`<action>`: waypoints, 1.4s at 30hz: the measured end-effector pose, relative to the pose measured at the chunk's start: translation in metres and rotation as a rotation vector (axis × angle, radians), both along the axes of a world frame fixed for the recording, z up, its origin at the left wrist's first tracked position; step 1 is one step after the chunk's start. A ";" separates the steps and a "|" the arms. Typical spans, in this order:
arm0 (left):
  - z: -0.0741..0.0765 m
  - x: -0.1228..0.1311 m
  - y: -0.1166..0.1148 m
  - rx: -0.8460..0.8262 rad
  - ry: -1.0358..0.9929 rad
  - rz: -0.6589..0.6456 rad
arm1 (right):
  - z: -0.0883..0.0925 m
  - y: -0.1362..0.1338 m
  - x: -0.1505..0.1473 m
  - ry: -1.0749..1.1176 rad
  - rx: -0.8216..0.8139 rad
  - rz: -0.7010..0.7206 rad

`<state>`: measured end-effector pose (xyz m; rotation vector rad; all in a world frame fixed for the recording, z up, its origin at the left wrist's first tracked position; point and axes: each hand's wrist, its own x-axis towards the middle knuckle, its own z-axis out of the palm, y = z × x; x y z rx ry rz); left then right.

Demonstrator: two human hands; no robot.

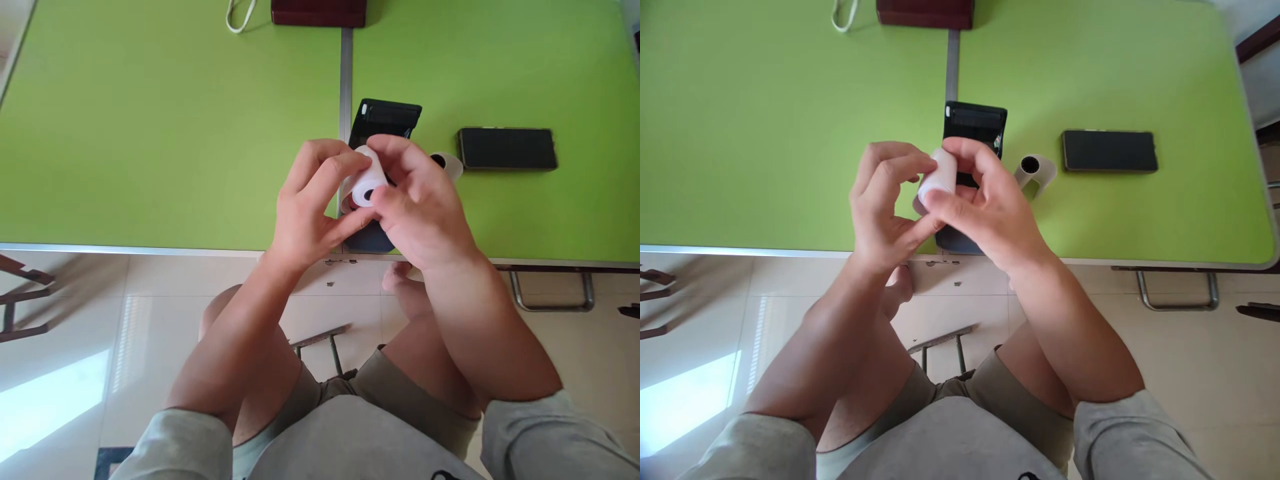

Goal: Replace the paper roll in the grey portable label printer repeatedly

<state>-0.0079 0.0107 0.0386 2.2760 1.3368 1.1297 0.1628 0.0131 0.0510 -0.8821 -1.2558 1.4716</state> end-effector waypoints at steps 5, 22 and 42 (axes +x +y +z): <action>-0.005 0.003 0.000 0.069 -0.048 0.032 | -0.006 0.006 0.004 -0.171 0.142 -0.147; -0.016 0.004 -0.019 0.295 -0.024 -0.028 | 0.006 0.011 0.016 0.011 -0.018 -0.166; -0.008 0.004 -0.020 -0.120 -0.244 0.005 | 0.019 -0.001 0.027 -0.267 0.099 0.112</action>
